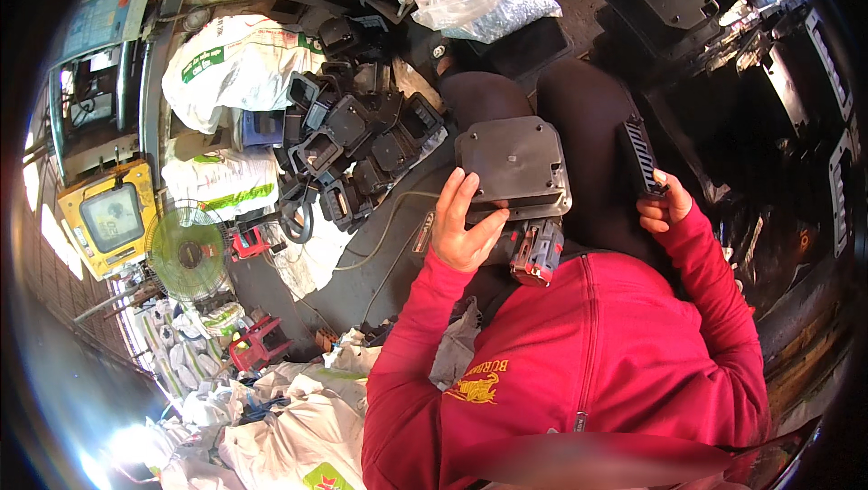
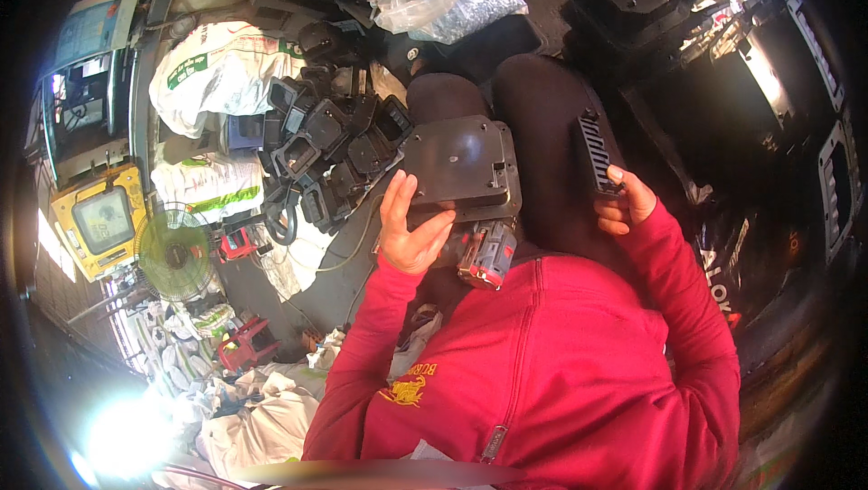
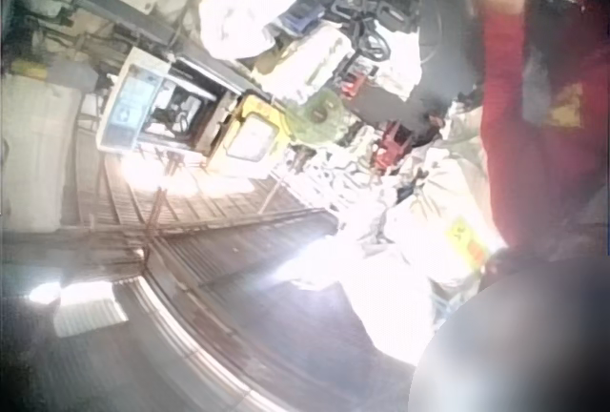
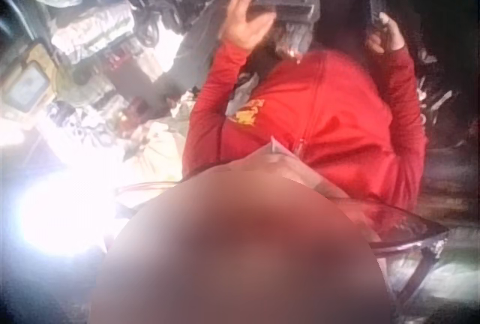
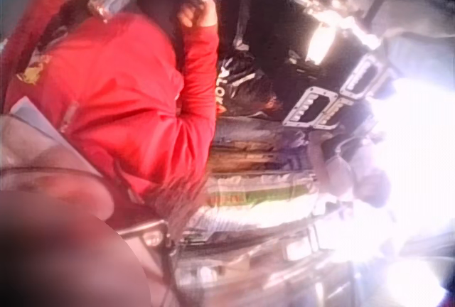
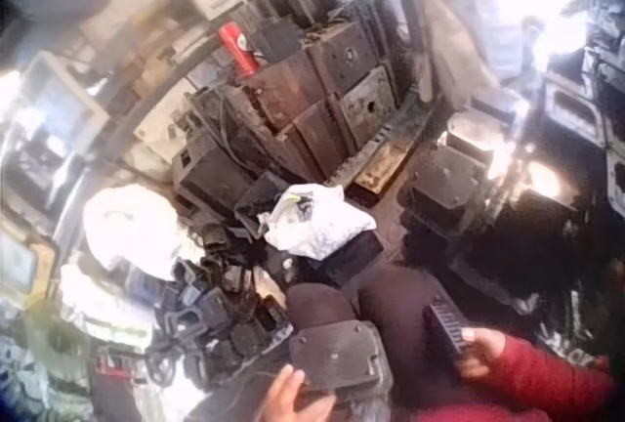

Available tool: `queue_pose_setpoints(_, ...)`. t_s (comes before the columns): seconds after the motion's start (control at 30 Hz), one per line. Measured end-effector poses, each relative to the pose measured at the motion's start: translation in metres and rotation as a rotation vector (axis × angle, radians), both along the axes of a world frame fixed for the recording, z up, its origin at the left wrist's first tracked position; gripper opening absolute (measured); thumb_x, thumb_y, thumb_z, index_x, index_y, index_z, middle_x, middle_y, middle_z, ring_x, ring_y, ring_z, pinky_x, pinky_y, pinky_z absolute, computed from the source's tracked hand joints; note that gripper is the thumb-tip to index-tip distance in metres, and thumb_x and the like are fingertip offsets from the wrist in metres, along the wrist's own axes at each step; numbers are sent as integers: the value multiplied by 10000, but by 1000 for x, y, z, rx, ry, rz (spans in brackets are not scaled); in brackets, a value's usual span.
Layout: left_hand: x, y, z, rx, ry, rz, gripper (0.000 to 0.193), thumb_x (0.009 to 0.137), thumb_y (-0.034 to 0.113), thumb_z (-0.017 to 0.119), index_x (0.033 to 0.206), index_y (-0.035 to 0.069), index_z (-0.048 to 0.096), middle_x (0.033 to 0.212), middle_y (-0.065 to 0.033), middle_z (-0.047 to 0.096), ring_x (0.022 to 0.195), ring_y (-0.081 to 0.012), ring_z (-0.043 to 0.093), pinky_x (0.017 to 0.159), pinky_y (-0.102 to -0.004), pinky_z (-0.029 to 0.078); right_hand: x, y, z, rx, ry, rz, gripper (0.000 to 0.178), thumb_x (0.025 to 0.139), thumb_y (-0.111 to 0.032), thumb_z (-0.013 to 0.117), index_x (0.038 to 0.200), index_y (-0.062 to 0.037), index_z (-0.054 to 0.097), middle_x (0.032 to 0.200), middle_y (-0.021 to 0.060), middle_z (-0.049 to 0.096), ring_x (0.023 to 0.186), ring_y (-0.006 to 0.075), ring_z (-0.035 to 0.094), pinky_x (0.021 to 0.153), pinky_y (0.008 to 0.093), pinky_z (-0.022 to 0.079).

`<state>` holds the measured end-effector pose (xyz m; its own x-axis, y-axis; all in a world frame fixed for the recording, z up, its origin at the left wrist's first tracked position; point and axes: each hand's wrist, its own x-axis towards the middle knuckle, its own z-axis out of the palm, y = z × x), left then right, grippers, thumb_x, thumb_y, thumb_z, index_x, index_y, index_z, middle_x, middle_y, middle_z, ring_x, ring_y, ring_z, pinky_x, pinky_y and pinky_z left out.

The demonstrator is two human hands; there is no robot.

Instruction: The person sits on the floor and assembles black plastic housings by inserting internal components and fastening them with a cordless drill. They handle multiple units one at a time, inserting parts and driving screws to secure the assemblies.

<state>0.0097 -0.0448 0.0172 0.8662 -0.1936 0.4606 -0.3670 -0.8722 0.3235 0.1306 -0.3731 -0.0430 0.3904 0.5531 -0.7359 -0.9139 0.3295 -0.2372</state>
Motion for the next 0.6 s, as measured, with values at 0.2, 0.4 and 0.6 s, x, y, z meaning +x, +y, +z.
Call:
queue_pose_setpoints(0.2,-1,6,-9,-31,49,-16,374,642,9,810,980,149,733,1424,-193,430,1288,-459,435,1025,-483,446,0,-1,0,70,-17,-6,361,888,-425,634,697,-168,468,527,-64,287,398,72,225,322,221,218)
queue_pose_setpoints(0.4,-4,8,-2,-214,307,25,202,666,18,775,746,49,592,1428,-236,434,1255,-407,494,966,-437,469,-2,-4,-5,175,-80,8,282,914,-380,613,768,-162,512,556,-59,326,413,66,231,326,210,214)
queue_pose_setpoints(0.6,9,21,-4,-664,207,118,334,791,76,700,1063,35,509,1337,-230,536,1143,-346,589,885,-384,500,-2,-7,-4,282,-92,17,226,894,-351,625,954,-141,568,644,-54,419,447,52,264,353,199,235)
